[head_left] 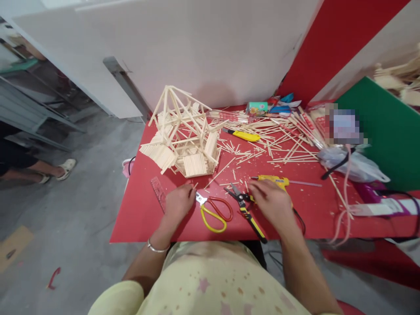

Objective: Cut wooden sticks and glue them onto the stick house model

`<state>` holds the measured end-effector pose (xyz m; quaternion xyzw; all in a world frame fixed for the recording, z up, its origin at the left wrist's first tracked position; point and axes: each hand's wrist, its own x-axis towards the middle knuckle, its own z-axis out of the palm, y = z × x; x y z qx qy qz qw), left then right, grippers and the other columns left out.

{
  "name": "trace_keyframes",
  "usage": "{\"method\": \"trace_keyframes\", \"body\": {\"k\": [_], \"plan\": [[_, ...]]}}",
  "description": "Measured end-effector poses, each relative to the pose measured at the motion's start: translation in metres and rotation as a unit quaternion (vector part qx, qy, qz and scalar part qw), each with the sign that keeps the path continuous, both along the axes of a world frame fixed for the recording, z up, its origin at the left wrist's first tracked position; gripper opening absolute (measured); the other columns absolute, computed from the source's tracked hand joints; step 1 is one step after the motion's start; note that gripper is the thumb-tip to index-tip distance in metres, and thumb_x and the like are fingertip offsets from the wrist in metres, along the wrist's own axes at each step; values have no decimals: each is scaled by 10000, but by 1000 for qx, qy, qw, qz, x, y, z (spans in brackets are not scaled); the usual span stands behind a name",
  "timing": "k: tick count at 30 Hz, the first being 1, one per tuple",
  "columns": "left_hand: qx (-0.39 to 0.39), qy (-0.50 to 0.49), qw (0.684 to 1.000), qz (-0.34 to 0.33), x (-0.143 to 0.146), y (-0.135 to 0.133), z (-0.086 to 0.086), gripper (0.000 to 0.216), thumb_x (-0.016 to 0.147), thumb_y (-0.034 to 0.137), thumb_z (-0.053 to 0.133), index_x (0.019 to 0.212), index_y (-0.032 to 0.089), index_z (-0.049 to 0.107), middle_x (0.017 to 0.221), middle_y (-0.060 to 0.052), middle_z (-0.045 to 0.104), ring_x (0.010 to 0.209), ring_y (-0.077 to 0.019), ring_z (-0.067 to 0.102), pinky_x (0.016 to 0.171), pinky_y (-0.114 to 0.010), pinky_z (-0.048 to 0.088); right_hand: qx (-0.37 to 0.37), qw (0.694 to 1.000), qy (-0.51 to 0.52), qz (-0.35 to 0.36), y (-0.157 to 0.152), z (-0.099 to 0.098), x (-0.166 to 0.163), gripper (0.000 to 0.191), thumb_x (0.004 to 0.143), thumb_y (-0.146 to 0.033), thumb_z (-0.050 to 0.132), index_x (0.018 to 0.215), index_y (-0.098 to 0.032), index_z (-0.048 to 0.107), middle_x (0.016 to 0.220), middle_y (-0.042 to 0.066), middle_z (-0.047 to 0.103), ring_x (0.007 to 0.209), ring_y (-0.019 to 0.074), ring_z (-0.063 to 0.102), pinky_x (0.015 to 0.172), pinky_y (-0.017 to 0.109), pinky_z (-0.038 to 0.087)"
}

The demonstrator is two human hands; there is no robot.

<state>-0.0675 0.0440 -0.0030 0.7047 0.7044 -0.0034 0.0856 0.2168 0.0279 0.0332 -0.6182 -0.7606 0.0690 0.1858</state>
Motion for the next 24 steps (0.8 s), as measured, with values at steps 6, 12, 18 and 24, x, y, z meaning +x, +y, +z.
{"method": "trace_keyframes", "body": {"k": [6, 12, 18, 24], "plan": [[-9, -6, 998, 62, -10, -10, -7, 381, 989, 466, 440, 1009, 225, 734, 919, -109, 763, 816, -247, 683, 613, -299, 289, -78, 951, -167, 250, 55, -3, -68, 276, 990, -172, 449, 1104, -151, 700, 1103, 164, 712, 1026, 247, 641, 787, 305, 467], [-43, 14, 993, 105, -28, -23, -8, 383, 989, 461, 423, 975, 215, 715, 963, -116, 760, 873, -274, 691, 602, -302, 300, -105, 942, -183, 260, 90, -34, -82, 297, 979, -169, 438, 1088, -153, 713, 1158, 187, 706, 1082, 249, 642, 842, 327, 478], [-44, -4, 994, 95, -39, -23, -14, 360, 978, 506, 458, 1008, 229, 686, 955, -92, 756, 868, -256, 688, 601, -293, 310, -147, 963, -212, 82, 132, -34, -43, 355, 949, -228, 448, 1106, -68, 723, 1073, 271, 719, 1041, 325, 677, 881, 412, 483], [-23, -34, 995, 93, -36, -21, -8, 367, 964, 526, 490, 999, 229, 703, 916, -87, 746, 859, -247, 680, 593, -288, 280, -164, 966, -199, 6, 172, -27, -35, 399, 989, -391, 441, 1187, -166, 705, 1206, 175, 710, 1115, 285, 659, 885, 356, 498]]}}
